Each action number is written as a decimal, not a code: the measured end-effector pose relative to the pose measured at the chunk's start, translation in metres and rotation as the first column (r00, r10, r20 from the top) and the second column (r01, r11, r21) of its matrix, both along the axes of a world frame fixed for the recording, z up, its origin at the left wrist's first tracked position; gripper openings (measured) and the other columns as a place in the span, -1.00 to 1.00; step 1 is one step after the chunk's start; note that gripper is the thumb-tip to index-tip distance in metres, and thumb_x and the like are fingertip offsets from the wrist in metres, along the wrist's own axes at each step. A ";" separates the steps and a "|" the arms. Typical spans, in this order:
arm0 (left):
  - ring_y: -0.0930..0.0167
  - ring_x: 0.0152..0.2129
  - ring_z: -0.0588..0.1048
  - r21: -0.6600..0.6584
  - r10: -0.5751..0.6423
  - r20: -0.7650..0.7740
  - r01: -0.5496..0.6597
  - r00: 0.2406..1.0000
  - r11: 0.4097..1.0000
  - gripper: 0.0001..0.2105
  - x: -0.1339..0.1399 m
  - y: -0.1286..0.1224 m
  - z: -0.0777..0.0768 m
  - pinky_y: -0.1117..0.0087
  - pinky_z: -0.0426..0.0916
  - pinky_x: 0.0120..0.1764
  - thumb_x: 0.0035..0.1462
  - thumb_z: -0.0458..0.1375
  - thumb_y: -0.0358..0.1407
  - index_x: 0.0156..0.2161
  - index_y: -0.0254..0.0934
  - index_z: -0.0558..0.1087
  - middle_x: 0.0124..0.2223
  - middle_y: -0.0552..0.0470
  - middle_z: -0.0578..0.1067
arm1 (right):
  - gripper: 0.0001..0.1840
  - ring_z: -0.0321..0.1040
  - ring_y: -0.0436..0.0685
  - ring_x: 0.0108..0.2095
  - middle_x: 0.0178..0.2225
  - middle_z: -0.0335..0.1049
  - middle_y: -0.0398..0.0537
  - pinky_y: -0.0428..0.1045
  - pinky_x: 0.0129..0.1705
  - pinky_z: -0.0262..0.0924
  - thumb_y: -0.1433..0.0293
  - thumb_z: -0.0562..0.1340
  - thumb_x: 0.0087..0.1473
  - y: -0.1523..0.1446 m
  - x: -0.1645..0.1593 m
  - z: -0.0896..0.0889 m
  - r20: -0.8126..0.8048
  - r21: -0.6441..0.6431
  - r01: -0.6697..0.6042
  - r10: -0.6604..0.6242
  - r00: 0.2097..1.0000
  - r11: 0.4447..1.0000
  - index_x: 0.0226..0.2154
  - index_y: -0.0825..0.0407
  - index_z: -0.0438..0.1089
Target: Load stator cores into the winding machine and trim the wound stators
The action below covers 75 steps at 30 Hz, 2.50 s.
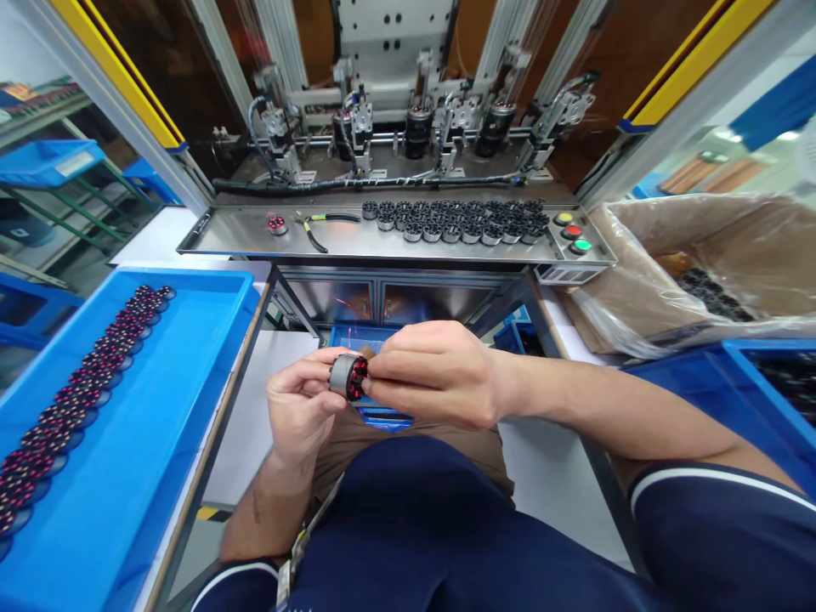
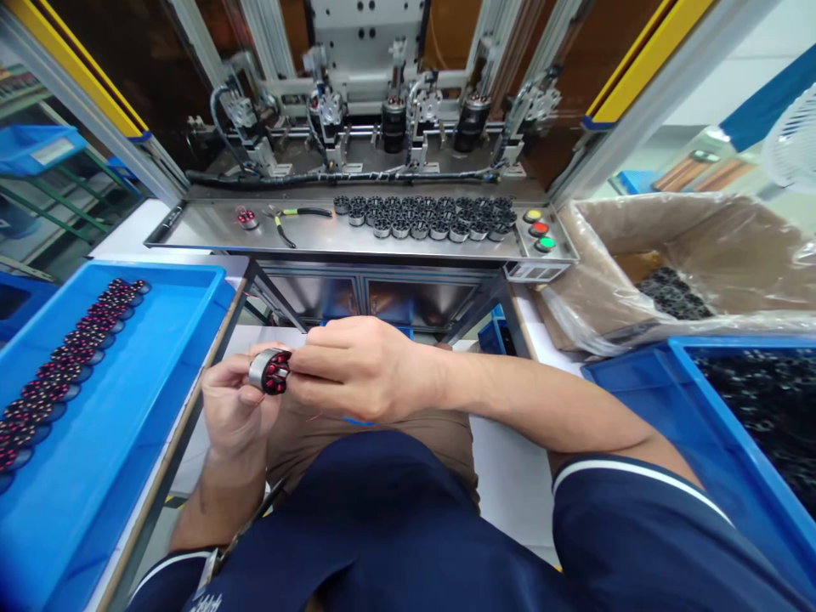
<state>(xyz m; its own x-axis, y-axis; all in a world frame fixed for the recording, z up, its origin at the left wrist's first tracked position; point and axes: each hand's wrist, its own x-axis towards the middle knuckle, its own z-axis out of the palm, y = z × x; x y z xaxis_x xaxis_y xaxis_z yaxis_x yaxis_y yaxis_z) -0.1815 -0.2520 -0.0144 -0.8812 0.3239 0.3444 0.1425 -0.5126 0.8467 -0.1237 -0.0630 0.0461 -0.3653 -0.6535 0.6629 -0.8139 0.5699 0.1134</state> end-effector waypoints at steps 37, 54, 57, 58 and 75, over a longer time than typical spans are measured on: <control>0.31 -0.29 0.66 -0.037 0.261 -0.344 -0.291 0.902 0.956 -0.57 0.010 0.001 0.008 0.31 0.63 -0.24 -0.32 0.53 -0.47 -0.32 -0.26 0.44 -0.20 0.01 0.66 | -0.82 0.28 0.03 -0.41 -0.38 0.41 -0.01 -0.07 -0.38 0.19 0.51 0.04 0.30 0.001 -0.002 -0.026 0.102 -0.149 0.217 -0.203 0.974 0.965 -0.25 0.14 0.36; 0.36 -0.26 0.64 0.049 -0.069 -0.073 0.073 0.995 0.996 -0.51 -0.006 -0.007 0.000 0.43 0.57 -0.19 -0.12 0.48 -0.35 -0.02 -0.20 0.55 -0.16 -0.06 0.64 | -0.87 0.35 0.04 -0.37 -0.34 0.47 0.04 -0.08 -0.38 0.26 0.56 0.13 0.21 -0.008 -0.005 -0.028 0.125 -0.223 0.203 -0.179 0.976 0.953 -0.22 0.12 0.38; 0.35 -0.30 0.63 0.085 -0.203 0.061 0.197 0.977 0.977 -0.58 -0.016 -0.006 -0.006 0.41 0.57 -0.22 -0.11 0.47 -0.27 -0.07 -0.21 0.59 -0.17 -0.07 0.62 | -0.87 0.34 0.03 -0.39 -0.36 0.46 0.02 -0.09 -0.38 0.24 0.59 0.14 0.19 -0.007 -0.004 -0.024 0.117 -0.234 0.223 -0.200 0.973 0.946 -0.25 0.13 0.39; 0.34 -0.32 0.63 0.076 -0.232 0.088 0.226 0.969 0.971 -0.59 -0.018 -0.006 -0.008 0.38 0.58 -0.22 -0.11 0.47 -0.25 -0.08 -0.22 0.60 -0.17 -0.09 0.61 | -0.87 0.33 0.03 -0.39 -0.37 0.46 0.02 -0.09 -0.39 0.24 0.59 0.14 0.19 -0.006 -0.003 -0.023 0.114 -0.234 0.232 -0.211 0.971 0.944 -0.26 0.14 0.39; 0.36 -0.34 0.64 -0.094 -0.184 0.080 0.191 0.980 0.977 -0.63 -0.013 0.002 -0.012 0.37 0.61 -0.23 -0.16 0.49 -0.29 -0.16 -0.19 0.62 -0.15 -0.01 0.62 | -0.82 0.30 0.01 -0.39 -0.38 0.42 -0.05 -0.08 -0.37 0.20 0.51 0.08 0.27 0.008 0.000 -0.026 0.143 -0.109 0.354 -0.337 0.930 0.929 -0.30 0.08 0.38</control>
<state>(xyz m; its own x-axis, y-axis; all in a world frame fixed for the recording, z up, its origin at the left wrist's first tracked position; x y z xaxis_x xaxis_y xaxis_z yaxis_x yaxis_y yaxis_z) -0.1947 -0.2502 -0.0265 -0.8221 0.5158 0.2410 -0.0098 -0.4361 0.8998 -0.1233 -0.0552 0.0200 -0.6346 -0.3835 0.6710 -0.5667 0.8212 -0.0665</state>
